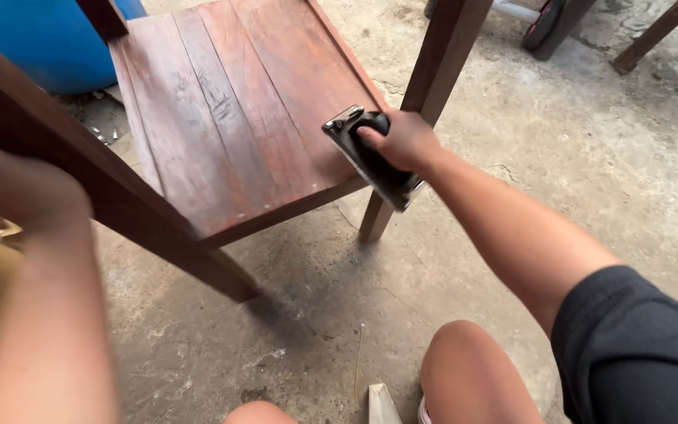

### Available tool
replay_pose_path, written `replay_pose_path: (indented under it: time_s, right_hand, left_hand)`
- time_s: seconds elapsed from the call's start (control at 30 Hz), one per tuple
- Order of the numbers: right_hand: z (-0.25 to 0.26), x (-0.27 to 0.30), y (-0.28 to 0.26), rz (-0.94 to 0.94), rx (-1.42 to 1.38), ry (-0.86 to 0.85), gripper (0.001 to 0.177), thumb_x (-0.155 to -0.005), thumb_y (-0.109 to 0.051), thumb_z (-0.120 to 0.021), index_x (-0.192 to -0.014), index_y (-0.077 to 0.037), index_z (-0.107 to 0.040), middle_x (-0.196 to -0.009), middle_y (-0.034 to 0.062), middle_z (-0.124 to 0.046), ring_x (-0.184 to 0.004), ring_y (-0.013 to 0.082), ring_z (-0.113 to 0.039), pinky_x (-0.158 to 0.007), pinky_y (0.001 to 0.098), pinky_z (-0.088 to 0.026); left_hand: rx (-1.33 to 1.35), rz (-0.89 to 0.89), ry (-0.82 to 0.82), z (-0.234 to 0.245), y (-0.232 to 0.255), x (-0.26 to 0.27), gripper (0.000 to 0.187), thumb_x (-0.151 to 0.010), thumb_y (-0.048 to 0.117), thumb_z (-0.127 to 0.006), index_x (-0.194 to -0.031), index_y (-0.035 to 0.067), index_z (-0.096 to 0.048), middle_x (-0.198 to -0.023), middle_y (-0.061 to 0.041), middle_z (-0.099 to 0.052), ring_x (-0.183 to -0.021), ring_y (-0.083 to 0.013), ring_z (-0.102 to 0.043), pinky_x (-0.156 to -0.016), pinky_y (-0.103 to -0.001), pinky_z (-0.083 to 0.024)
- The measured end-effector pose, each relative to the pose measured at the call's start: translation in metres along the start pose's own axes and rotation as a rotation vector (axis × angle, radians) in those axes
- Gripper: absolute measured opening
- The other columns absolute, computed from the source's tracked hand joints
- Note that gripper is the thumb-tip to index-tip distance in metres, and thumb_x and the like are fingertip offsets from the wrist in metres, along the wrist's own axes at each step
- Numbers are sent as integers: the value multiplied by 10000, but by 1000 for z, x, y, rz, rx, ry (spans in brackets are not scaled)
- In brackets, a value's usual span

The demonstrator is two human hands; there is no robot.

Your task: Sanding the wooden surface of a chair using a hand sander tool.

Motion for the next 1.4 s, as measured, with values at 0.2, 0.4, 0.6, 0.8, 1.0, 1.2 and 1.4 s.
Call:
replay_pose_path:
  time_s: [0.2,0.4,0.6,0.8,1.0,1.2,1.4]
  right_hand:
    - [0,-11,44,-60,70,88,442,-948,-506,-668,-1165,-130,-746,-918,149,-760,-763,274,-713,-710,403,-564]
    - [-65,42,-32,-167,-104,-65,515,-923,-536,-621,-1195,-102,-670,-858,108,-739,-698,199,-728,-633,368,-610]
    - [-155,69,-92,265,158,82,579,-898,-571,-729,-1105,-31,-687,-1023,236,-721,-952,456,-673,-843,581,-529]
    - [-28,43,52,-287,-170,26,464,-955,-455,-659,-1122,-23,-685,-883,252,-692,-866,466,-736,-724,548,-578]
    - [-105,87,-65,-130,-238,46,568,-855,-496,-652,-1263,-103,-618,-1026,205,-740,-922,380,-732,-795,489,-571]
    - [-148,96,-92,-63,-73,-77,583,-933,-584,-624,-1131,-36,-644,-1060,258,-731,-1019,432,-702,-885,513,-543]
    - [-50,43,44,-224,1,119,566,-921,-553,-618,-1318,-154,-560,-1007,203,-751,-916,361,-734,-796,472,-577]
  left_hand:
    - [-240,-6,178,1,-59,71,899,-1058,658,-211,-1418,-106,-520,-1422,-168,-605,-1342,-259,-594,-1211,-376,-444]
    - [-385,100,262,-34,-9,64,817,-1061,776,-245,-855,13,-451,-798,-21,-489,-795,-147,-457,-789,-338,-414]
    - [-481,43,312,-34,-4,61,795,-1089,761,-259,-796,36,-400,-715,-21,-422,-696,-162,-412,-702,-379,-349]
    - [-330,-24,290,-39,-6,61,763,-1082,682,-276,-907,-2,-566,-829,-29,-609,-813,-150,-555,-834,-332,-491]
    - [-362,60,360,-32,-7,61,769,-1116,702,-304,-858,1,-485,-788,-45,-520,-752,-148,-459,-767,-318,-446]
    - [-300,-22,323,-35,5,63,753,-1101,666,-289,-988,-17,-584,-933,-48,-640,-866,-154,-583,-861,-333,-522]
    - [-382,-31,329,-35,0,59,779,-1113,693,-285,-923,4,-594,-865,-36,-641,-829,-152,-589,-836,-329,-518]
Point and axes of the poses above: each hand's wrist, its own x-axis away from the middle knuckle, its own z-axis out of the back of the hand, y = z × x, the point moved 6 cm from there along -x, towards the middle knuckle
